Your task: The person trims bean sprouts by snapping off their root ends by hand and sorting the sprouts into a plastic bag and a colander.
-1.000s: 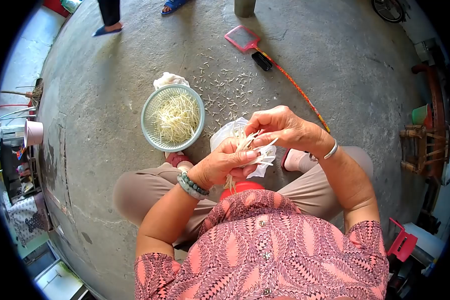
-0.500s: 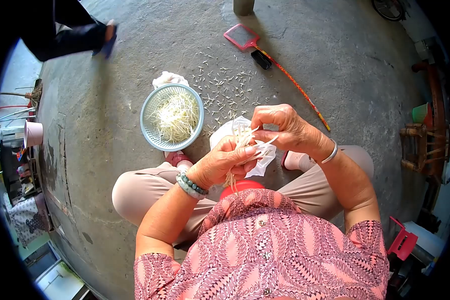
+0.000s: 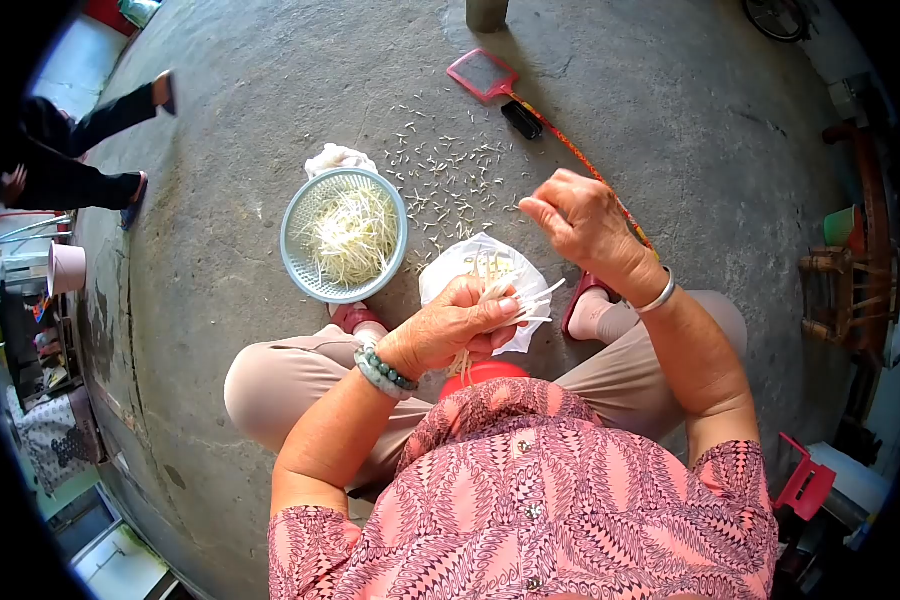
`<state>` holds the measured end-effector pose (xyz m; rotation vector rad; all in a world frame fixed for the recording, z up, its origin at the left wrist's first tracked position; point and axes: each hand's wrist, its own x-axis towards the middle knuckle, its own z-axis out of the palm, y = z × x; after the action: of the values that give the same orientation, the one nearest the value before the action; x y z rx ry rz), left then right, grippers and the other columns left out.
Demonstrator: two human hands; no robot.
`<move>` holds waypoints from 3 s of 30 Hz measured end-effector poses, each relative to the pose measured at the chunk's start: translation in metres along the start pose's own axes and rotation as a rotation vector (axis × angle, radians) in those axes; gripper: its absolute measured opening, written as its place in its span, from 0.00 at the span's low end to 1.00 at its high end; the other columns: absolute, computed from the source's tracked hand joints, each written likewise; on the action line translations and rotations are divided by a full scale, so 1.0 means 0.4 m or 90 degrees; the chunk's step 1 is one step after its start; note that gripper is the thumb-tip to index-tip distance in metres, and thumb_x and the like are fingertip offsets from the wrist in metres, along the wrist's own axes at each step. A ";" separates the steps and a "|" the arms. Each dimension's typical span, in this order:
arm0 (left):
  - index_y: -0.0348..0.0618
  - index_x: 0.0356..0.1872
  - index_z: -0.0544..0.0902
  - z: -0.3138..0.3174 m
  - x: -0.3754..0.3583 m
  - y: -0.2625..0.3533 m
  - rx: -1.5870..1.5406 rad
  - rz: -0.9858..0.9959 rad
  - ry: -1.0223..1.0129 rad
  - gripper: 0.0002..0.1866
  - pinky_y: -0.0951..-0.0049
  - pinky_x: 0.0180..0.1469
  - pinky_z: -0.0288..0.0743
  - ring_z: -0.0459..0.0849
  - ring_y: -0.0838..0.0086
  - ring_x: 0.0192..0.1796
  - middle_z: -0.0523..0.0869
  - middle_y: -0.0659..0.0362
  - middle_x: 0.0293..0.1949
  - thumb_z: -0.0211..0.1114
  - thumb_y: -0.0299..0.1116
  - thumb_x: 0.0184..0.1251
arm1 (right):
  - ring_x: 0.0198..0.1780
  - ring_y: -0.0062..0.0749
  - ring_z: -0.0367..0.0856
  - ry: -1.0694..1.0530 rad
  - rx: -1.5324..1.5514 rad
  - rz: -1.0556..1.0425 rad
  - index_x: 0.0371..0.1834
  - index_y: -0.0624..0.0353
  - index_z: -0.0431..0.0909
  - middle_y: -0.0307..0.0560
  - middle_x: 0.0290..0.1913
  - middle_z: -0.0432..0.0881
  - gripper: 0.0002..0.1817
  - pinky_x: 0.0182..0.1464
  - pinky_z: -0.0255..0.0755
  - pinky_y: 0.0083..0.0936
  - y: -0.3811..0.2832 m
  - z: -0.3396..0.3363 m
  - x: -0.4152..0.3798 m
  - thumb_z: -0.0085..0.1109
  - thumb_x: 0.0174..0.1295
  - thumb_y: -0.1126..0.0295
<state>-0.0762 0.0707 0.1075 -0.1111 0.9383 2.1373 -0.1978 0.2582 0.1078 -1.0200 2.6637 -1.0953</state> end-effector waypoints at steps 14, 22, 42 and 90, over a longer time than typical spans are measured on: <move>0.42 0.35 0.76 -0.018 0.015 -0.019 0.068 -0.041 -0.026 0.13 0.85 0.19 0.47 0.56 0.88 0.20 0.66 0.69 0.21 0.55 0.41 0.74 | 0.30 0.32 0.81 -0.282 0.321 -0.017 0.31 0.65 0.79 0.50 0.27 0.82 0.05 0.35 0.73 0.26 -0.067 -0.029 -0.003 0.61 0.54 0.74; 0.43 0.35 0.75 -0.013 0.027 -0.020 0.079 -0.046 0.001 0.12 0.85 0.19 0.47 0.56 0.88 0.19 0.66 0.69 0.21 0.55 0.41 0.74 | 0.34 0.49 0.79 -0.081 0.002 -0.114 0.33 0.63 0.75 0.51 0.29 0.78 0.06 0.37 0.72 0.32 -0.041 -0.008 -0.025 0.60 0.52 0.80; 0.46 0.33 0.74 -0.014 0.047 -0.031 0.112 -0.043 -0.042 0.13 0.85 0.19 0.48 0.58 0.90 0.19 0.67 0.71 0.21 0.56 0.43 0.74 | 0.31 0.16 0.75 -0.294 0.440 0.100 0.33 0.68 0.78 0.41 0.26 0.81 0.06 0.34 0.72 0.20 -0.061 -0.041 -0.032 0.62 0.58 0.74; 0.45 0.29 0.72 -0.017 0.036 -0.002 0.095 -0.025 -0.063 0.14 0.84 0.18 0.47 0.57 0.89 0.18 0.66 0.70 0.20 0.55 0.41 0.74 | 0.39 0.21 0.79 -0.336 0.607 0.241 0.38 0.67 0.81 0.42 0.33 0.83 0.12 0.46 0.72 0.21 -0.053 -0.039 -0.006 0.57 0.64 0.67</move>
<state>-0.0870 0.0758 0.0969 0.0504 1.0239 2.0105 -0.1891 0.2582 0.1327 -0.4746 1.5145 -1.4766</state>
